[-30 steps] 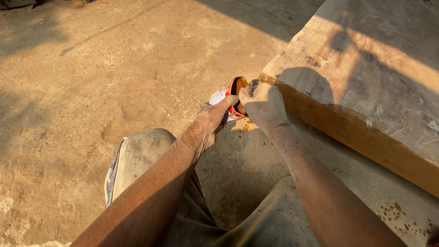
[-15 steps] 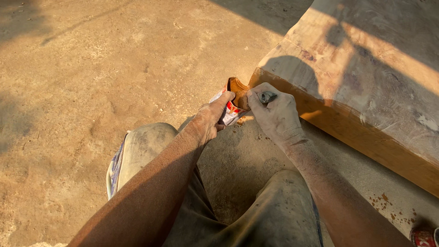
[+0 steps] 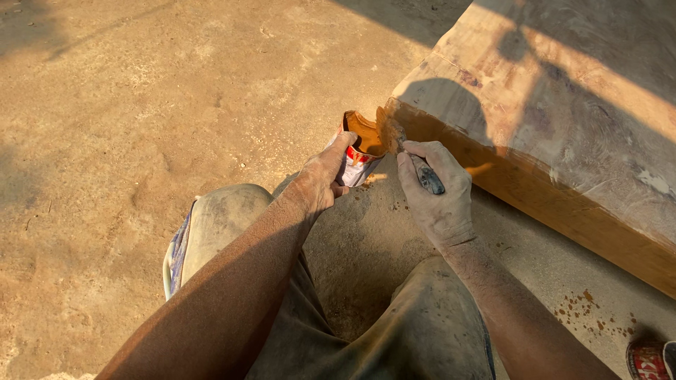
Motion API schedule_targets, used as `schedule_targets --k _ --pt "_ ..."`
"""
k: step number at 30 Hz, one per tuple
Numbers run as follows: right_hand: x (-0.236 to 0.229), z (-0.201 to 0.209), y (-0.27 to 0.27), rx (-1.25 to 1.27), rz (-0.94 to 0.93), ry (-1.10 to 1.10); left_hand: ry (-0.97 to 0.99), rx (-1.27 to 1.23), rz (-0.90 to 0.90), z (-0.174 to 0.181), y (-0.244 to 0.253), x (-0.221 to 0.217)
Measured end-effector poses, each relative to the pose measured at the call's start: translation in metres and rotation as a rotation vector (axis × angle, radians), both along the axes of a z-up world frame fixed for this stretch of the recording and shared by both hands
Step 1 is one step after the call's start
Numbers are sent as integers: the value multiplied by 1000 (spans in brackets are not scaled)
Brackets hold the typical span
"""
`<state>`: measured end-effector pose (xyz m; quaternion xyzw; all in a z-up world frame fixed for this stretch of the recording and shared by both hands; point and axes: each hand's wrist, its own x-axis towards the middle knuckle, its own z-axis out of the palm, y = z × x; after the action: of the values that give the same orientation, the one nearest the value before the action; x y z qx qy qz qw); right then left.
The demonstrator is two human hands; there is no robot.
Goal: The person applies a brown wood stain to the edges of a large wooden slab using a brush. They repeatedly dip the brush into a container and spread the stain along the side of the wood.
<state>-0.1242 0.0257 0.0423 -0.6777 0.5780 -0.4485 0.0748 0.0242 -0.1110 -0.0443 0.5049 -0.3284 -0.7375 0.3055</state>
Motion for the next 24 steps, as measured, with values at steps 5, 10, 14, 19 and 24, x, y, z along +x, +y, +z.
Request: schedule_targets --k 5,10,14,19,24 --pt "-30 -9 -27 -80 19 212 -8 13 93 5 2 9" --pt "-43 -11 -36 8 -67 213 12 45 200 12 2 12" --pt "-33 -33 -39 101 -15 254 -56 63 305 14 3 20" --pt "-46 -38 -53 114 -84 311 67 13 314 20 9 24" --pt "-36 -48 -60 52 -106 194 -47 47 355 24 6 35"
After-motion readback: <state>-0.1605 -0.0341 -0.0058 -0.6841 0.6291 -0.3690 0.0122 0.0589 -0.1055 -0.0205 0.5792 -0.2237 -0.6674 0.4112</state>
